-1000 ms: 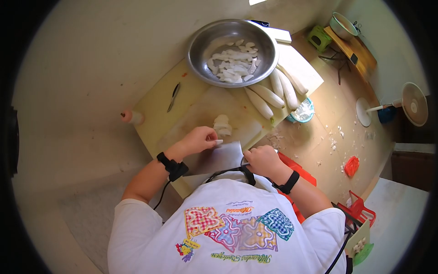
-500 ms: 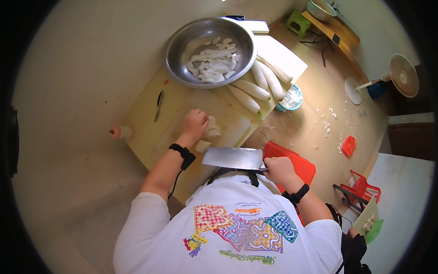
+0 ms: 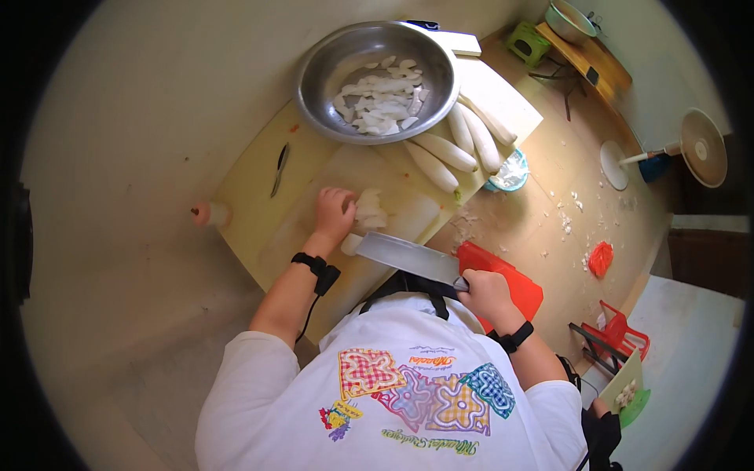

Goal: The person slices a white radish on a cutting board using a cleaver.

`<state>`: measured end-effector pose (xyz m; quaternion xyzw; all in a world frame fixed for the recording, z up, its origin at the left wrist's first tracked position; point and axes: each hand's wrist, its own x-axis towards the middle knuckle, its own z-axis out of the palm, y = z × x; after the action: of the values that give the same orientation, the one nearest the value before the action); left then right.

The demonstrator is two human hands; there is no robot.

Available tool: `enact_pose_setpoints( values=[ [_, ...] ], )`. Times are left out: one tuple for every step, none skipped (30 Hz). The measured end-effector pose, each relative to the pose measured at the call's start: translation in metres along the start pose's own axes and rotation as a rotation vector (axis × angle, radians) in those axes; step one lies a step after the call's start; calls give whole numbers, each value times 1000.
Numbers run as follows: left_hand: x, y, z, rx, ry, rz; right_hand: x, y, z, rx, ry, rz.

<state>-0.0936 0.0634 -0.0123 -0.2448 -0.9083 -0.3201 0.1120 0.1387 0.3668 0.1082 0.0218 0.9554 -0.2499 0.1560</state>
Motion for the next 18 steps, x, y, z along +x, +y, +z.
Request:
enact_pose_setpoints(
  values=[
    [-5,-1,-8,7,9,-13,3,-1,1,23,-7,16],
    [-13,-2,-16,21,8,-59,6,-1,3,19,-16,1],
    [-22,-3,-22,33,9,-106,10,-1,5,63,-19,23],
    [-34,-4,-26,41,19,-123,14,-1,6,106,-23,45],
    [-47,-4,-29,34,-5,-120,18,-3,6,99,-36,29],
    [-61,-4,-32,27,-28,-117,24,-4,6,184,-85,65],
    [-74,-3,-34,34,-18,-134,29,-6,7,268,-135,103],
    [-86,-1,-36,4,-53,-134,35,-3,13,260,-147,90],
    [-94,3,-37,-28,-88,-132,42,-3,18,347,-198,110],
    [-101,6,-38,-25,-80,-147,48,-2,23,434,-249,134],
    [-107,9,-37,-56,-129,-164,52,-1,25,426,-263,124],
    [-111,11,-38,-87,-178,-183,58,-11,23,401,-280,121],
    [-114,14,-37,-82,-174,-200,62,-20,21,378,-298,119],
    [-116,16,-36,-111,-173,-220,66,-28,20,376,-312,109],
    [-113,19,-37,-143,-172,-237,70,-35,18,371,-336,109],
    [-111,23,-38,-141,-170,-246,72,-41,17,367,-359,112],
    [-109,27,-38,-181,-159,-279,75,-48,16,364,-365,111],
    [-106,30,-38,-223,-148,-310,77,-54,15,354,-359,81]
  ],
)
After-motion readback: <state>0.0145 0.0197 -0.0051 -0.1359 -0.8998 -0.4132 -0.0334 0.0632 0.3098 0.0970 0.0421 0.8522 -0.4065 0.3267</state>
